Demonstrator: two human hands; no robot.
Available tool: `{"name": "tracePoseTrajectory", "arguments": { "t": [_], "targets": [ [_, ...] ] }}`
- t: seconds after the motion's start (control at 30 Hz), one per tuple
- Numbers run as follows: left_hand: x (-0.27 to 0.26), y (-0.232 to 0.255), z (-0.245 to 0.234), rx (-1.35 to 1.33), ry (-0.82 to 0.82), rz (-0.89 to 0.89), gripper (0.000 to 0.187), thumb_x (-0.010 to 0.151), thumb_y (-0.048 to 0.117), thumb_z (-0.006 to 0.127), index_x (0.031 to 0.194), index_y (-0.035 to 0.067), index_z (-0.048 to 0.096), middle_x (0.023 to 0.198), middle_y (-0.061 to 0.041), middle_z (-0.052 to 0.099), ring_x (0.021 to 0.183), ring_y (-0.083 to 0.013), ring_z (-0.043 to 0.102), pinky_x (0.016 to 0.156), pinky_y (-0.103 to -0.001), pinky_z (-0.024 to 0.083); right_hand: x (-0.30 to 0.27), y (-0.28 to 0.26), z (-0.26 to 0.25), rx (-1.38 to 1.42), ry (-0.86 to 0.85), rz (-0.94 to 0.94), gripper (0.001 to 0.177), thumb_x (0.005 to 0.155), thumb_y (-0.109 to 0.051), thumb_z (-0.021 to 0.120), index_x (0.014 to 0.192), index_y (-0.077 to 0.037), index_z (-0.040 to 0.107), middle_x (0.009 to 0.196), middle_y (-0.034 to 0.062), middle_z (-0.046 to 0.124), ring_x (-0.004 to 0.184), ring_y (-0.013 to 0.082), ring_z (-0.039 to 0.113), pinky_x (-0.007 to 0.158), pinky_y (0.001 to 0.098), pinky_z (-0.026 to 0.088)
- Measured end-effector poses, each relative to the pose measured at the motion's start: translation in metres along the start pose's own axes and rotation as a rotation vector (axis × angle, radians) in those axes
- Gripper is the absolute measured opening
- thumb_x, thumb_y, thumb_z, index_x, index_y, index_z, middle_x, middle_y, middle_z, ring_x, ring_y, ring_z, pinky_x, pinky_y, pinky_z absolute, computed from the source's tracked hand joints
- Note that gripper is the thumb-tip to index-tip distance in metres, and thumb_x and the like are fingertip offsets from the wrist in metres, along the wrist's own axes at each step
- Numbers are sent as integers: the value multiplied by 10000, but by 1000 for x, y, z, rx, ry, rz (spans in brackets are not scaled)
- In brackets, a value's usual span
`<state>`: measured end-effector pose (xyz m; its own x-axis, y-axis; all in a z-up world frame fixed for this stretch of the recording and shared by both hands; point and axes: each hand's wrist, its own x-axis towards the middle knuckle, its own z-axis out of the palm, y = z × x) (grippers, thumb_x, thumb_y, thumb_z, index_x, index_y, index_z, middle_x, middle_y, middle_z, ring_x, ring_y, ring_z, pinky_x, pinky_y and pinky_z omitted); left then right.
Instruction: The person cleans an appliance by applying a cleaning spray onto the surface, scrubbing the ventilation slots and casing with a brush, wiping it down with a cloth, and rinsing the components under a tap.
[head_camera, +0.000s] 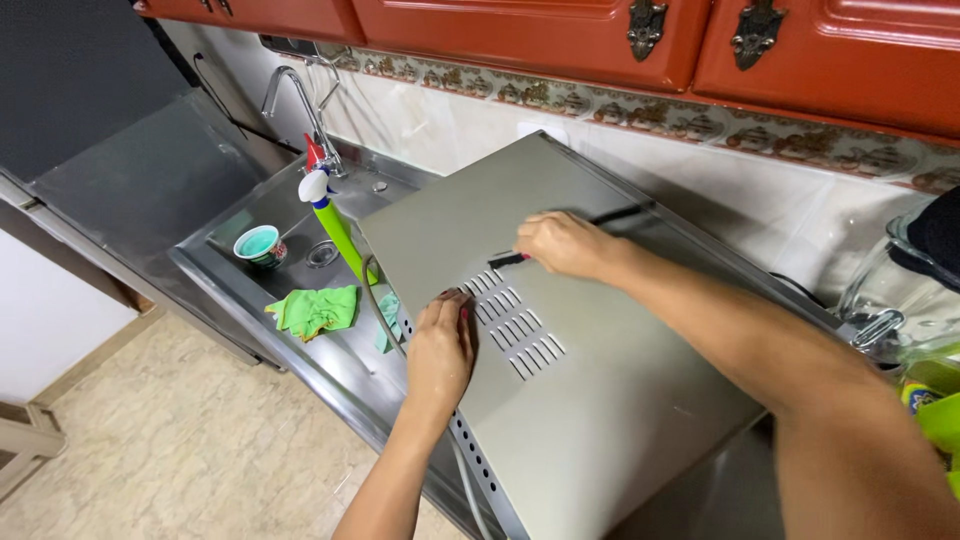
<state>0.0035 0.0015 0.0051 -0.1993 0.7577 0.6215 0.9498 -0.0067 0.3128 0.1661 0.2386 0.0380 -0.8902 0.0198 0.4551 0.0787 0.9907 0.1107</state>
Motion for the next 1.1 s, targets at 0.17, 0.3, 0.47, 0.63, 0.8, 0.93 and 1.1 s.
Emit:
{"name": "tracePoseTrajectory", "arguments": {
  "t": [0.17,0.3,0.47,0.63,0.8,0.93,1.1],
  "targets": [
    [-5,-4,-1,2,5,-14,175,976,75,604,1117,98,704,1071,-84,711,1072,-286,699,951,-368,553,-54,-44,-32,63,-42,3,202,989,-86,569,814,-87,669,700,42,609,695,223,607,679,367,517],
    [-1,1,-3,-25,12,-5,162,985,87,608,1107,92,714,1062,-78,715,1065,-280,704,944,-359,559,-99,-77,-74,54,-141,4,234,1010,-107,550,821,-113,687,696,-3,585,695,189,605,655,335,506],
    [-2,-1,9,-53,32,19,162,982,91,609,1113,94,704,1059,-92,713,1074,-291,702,950,-372,555,-93,-57,-72,91,-153,24,256,1016,-106,532,823,-112,701,688,3,571,691,190,588,661,331,509],
    [-3,0,5,-43,33,35,162,982,100,615,1114,116,708,1056,-70,718,1081,-273,708,953,-357,555,-36,-13,-28,102,-30,-27,195,1012,-122,584,873,-94,718,723,25,602,710,195,601,688,342,520],
    [5,14,-16,-100,-8,3,160,975,71,592,1084,79,708,1050,-138,718,1030,-342,709,910,-424,561,-3,11,4,-19,26,17,143,970,-90,617,847,-111,689,729,3,626,737,193,635,725,334,533],
    [2,8,-11,-91,-5,-6,151,972,69,595,1078,68,703,1034,-152,719,1008,-363,706,892,-441,562,-27,-14,-9,14,23,7,211,995,-102,579,793,-120,638,694,-11,567,704,186,595,683,323,506],
    [-5,-5,-5,-36,13,-6,150,997,86,587,1084,91,710,1037,-109,720,999,-321,711,887,-394,565,-74,-72,-64,-1,-68,2,238,1013,-96,556,796,-97,653,696,18,552,680,204,568,669,350,484]
  ]
}}
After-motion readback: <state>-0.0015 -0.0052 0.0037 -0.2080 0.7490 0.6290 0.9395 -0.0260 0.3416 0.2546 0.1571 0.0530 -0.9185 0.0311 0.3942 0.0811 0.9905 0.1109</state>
